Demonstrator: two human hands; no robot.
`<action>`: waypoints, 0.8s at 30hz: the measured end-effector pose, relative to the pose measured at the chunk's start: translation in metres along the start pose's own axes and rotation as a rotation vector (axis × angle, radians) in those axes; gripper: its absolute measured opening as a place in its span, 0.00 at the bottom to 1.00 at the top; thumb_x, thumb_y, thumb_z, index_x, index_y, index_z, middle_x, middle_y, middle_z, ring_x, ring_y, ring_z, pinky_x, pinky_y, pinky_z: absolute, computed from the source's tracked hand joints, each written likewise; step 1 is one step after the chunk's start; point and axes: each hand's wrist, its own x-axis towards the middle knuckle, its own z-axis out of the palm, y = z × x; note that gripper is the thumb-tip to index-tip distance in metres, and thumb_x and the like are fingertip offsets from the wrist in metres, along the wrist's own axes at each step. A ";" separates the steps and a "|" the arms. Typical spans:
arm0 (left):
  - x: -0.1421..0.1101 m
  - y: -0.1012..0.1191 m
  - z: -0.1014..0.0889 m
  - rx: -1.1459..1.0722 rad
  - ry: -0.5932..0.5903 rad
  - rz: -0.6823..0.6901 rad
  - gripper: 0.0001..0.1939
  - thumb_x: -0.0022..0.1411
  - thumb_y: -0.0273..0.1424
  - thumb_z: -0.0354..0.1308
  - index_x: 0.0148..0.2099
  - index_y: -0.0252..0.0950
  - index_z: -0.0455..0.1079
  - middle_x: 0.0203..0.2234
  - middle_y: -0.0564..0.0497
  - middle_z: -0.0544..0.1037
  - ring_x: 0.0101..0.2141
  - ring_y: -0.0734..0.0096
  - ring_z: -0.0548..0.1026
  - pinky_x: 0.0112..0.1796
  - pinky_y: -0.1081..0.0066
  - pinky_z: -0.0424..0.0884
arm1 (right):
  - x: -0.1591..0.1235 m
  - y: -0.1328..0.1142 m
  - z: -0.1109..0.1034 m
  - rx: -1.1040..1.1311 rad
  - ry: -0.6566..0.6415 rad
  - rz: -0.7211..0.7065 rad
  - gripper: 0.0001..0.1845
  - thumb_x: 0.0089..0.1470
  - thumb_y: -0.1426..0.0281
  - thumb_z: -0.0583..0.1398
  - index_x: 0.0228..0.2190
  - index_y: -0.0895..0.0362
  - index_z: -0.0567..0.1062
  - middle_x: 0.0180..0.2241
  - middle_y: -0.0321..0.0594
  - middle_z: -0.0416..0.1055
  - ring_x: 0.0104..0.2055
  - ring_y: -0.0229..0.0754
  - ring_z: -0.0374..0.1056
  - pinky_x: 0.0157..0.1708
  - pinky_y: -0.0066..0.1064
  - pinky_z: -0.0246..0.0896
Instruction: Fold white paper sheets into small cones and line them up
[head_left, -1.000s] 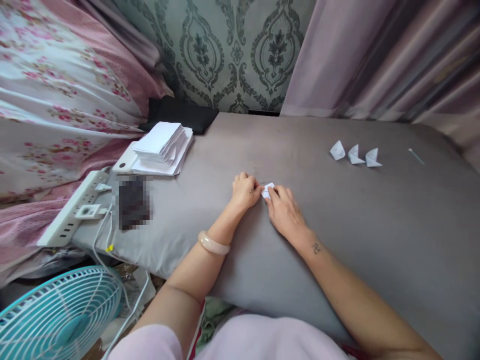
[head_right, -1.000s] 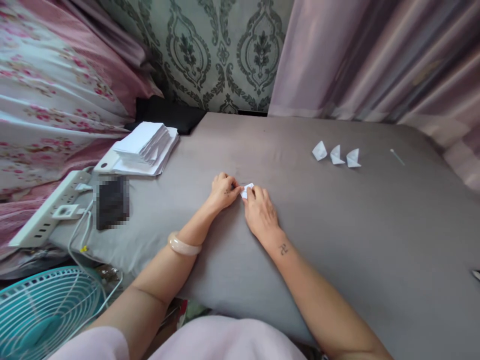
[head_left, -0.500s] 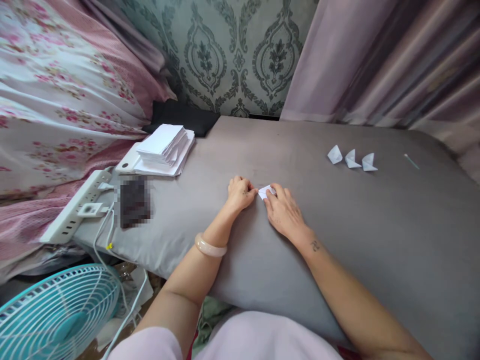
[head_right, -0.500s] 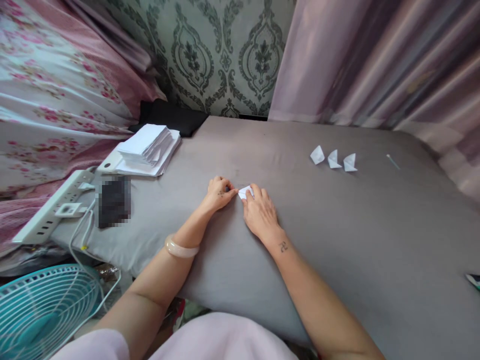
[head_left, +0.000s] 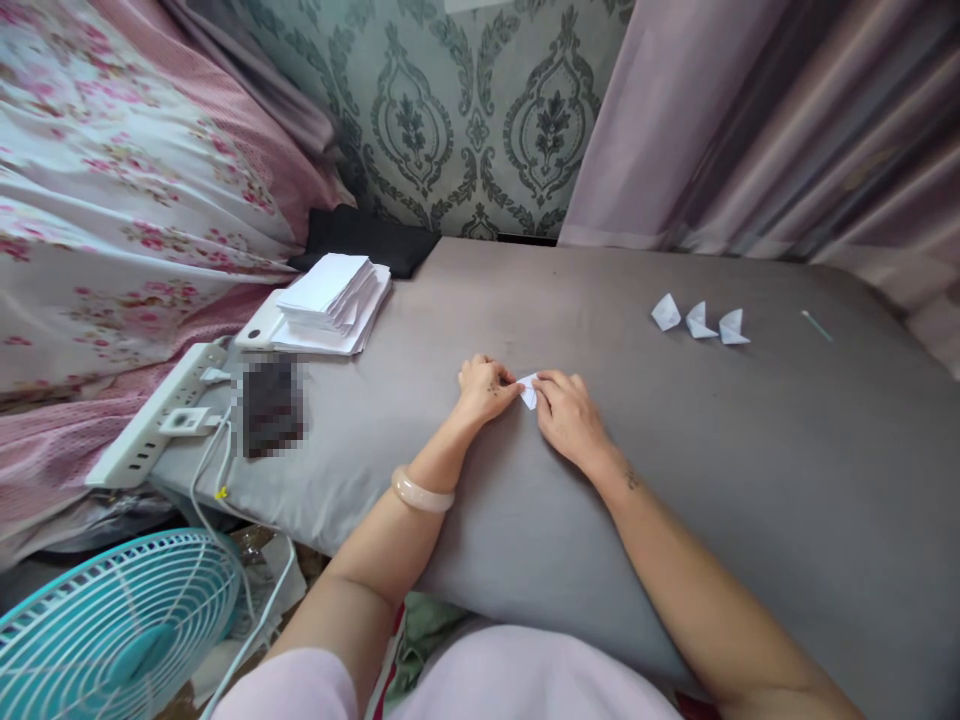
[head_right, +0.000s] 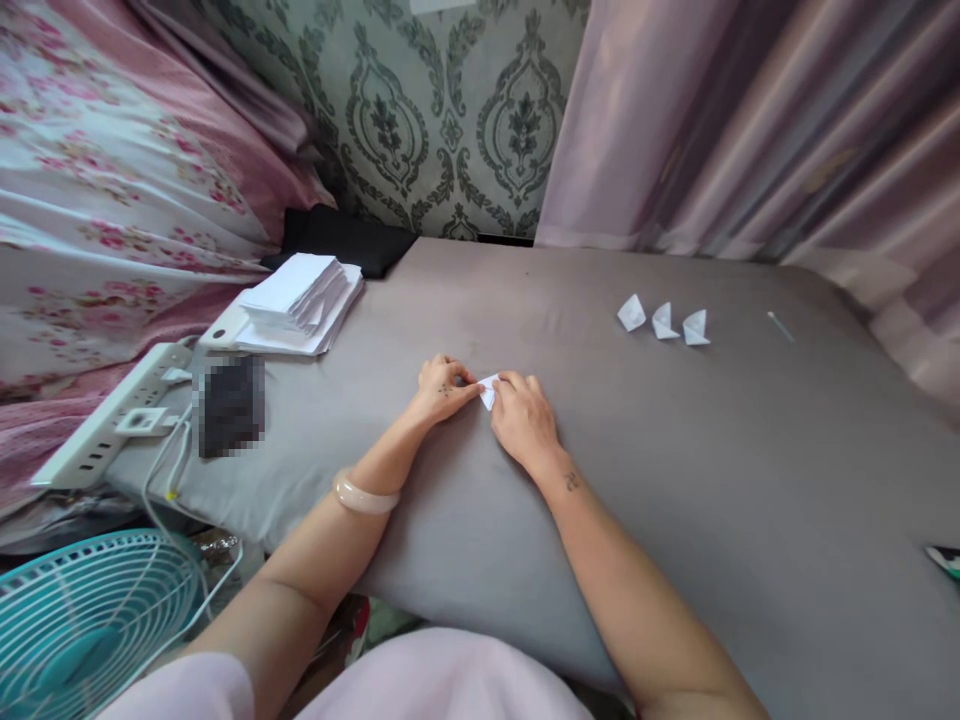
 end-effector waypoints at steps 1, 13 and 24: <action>0.001 0.000 0.000 -0.004 0.002 -0.001 0.11 0.54 0.37 0.64 0.37 0.37 0.78 0.45 0.43 0.72 0.51 0.53 0.67 0.52 0.59 0.61 | 0.001 0.004 0.003 0.049 0.023 0.013 0.16 0.61 0.71 0.51 0.42 0.54 0.77 0.49 0.45 0.73 0.46 0.50 0.64 0.46 0.42 0.62; -0.002 0.006 -0.005 -0.890 -0.192 0.017 0.15 0.47 0.37 0.67 0.30 0.32 0.70 0.23 0.54 0.72 0.24 0.79 0.66 0.28 0.75 0.58 | 0.016 0.017 0.003 0.690 0.245 0.293 0.25 0.46 0.61 0.65 0.47 0.54 0.72 0.45 0.47 0.73 0.45 0.48 0.70 0.44 0.43 0.65; -0.002 0.007 0.000 -1.062 -0.239 0.011 0.18 0.46 0.40 0.70 0.35 0.31 0.76 0.26 0.50 0.76 0.26 0.78 0.69 0.29 0.74 0.61 | 0.018 0.003 -0.013 1.300 0.093 0.497 0.25 0.35 0.58 0.71 0.35 0.55 0.76 0.35 0.41 0.78 0.38 0.44 0.72 0.42 0.38 0.66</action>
